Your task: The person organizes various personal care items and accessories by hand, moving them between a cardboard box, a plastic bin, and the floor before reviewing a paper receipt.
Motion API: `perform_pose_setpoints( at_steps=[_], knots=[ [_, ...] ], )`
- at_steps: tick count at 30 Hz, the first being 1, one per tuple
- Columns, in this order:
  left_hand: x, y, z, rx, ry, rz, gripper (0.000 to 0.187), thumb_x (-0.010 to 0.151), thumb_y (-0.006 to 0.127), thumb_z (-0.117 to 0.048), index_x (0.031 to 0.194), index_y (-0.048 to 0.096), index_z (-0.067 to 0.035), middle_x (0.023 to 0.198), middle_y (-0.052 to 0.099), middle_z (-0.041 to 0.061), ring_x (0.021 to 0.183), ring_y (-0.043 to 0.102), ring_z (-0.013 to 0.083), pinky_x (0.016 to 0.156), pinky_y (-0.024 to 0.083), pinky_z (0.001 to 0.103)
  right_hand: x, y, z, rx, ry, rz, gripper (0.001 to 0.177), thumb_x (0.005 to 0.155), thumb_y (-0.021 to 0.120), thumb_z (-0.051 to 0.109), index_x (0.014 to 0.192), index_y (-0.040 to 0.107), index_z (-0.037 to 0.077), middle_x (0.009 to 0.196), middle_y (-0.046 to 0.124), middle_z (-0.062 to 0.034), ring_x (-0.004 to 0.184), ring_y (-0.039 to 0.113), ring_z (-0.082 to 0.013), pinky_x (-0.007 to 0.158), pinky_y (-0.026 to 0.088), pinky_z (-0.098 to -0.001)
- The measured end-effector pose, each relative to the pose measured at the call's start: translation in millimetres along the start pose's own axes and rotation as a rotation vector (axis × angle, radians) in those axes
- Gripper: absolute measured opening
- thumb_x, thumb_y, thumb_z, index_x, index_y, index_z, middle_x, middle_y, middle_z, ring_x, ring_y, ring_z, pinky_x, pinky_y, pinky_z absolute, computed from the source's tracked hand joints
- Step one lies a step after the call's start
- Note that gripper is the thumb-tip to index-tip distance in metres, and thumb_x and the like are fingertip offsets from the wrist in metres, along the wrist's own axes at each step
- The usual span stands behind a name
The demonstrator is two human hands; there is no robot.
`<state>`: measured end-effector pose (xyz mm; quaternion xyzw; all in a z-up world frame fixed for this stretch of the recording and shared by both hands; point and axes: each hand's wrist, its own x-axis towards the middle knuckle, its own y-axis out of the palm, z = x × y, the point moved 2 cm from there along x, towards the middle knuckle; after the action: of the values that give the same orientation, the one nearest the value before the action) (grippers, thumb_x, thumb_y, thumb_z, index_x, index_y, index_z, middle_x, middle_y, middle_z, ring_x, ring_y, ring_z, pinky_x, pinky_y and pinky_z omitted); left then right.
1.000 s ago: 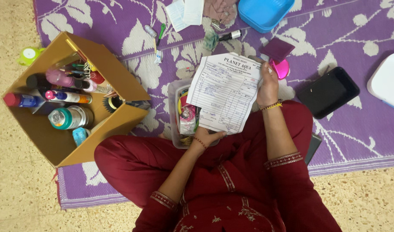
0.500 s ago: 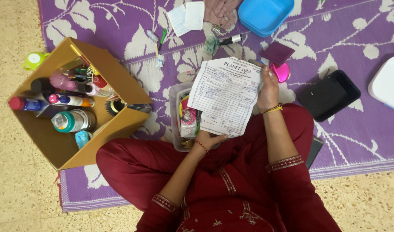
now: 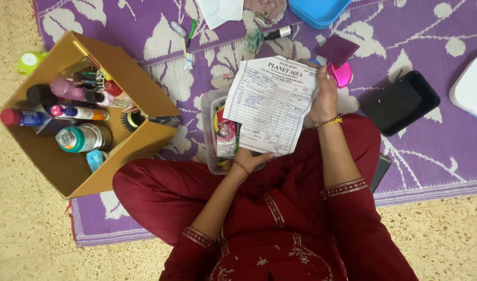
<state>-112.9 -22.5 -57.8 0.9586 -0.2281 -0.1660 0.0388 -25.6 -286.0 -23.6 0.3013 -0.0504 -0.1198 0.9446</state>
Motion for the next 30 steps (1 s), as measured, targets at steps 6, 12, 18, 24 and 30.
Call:
perform_pose_setpoints(
  at_steps=[6,12,18,24,30],
  knots=[
    [0.8,-1.4,-1.4,0.006,0.018,-0.017,0.044,0.079,0.084,-0.001,0.12,0.066,0.002,0.111,0.075,0.008,0.102,0.071,0.0157,0.088,0.059,0.03,-1.5,-2.1,-2.6,0.059,0.034,0.07,0.069,0.111,0.036,0.051,0.135,0.06,-0.009,0.129,0.069,-0.0185,0.117,0.068,-0.0243,0.107,0.054,-0.037],
    [4.6,-7.1,7.2,-0.006,0.07,-0.018,0.047,0.081,0.086,-0.003,0.123,0.065,0.003,0.116,0.073,0.009,0.106,0.069,0.0155,0.092,0.058,0.03,-1.6,-7.2,-12.5,0.052,0.052,0.073,0.068,0.112,0.035,0.051,0.134,0.06,-0.009,0.13,0.068,-0.0193,0.119,0.067,-0.0255,0.109,0.053,-0.0388],
    [8.3,-8.5,13.4,-0.043,0.007,-0.035,0.047,0.079,0.086,-0.003,0.121,0.066,0.003,0.113,0.074,0.009,0.101,0.07,0.0169,0.086,0.058,0.031,-4.1,-13.2,-17.8,0.062,0.066,0.125,0.074,0.111,0.034,0.057,0.133,0.06,-0.008,0.13,0.068,-0.0202,0.12,0.067,-0.0266,0.11,0.052,-0.0398],
    [9.7,-9.9,-2.0,0.026,-0.007,-0.046,0.044,0.079,0.085,-0.001,0.119,0.067,0.002,0.113,0.075,0.009,0.104,0.071,0.0159,0.091,0.058,0.03,-8.2,-2.3,-12.7,0.101,0.131,0.217,0.086,0.103,0.03,0.068,0.134,0.059,-0.007,0.136,0.066,-0.0208,0.127,0.066,-0.0294,0.113,0.052,-0.0421],
    [11.1,-11.3,-2.5,-0.077,0.019,-0.035,0.042,0.08,0.084,-0.002,0.117,0.067,0.003,0.11,0.075,0.009,0.099,0.072,0.0158,0.087,0.059,0.03,-11.3,9.8,-7.3,-0.035,0.156,0.406,0.101,0.101,0.021,0.078,0.14,0.059,-0.007,0.124,0.069,-0.0269,0.104,0.071,-0.0348,0.092,0.059,-0.0435]
  ],
)
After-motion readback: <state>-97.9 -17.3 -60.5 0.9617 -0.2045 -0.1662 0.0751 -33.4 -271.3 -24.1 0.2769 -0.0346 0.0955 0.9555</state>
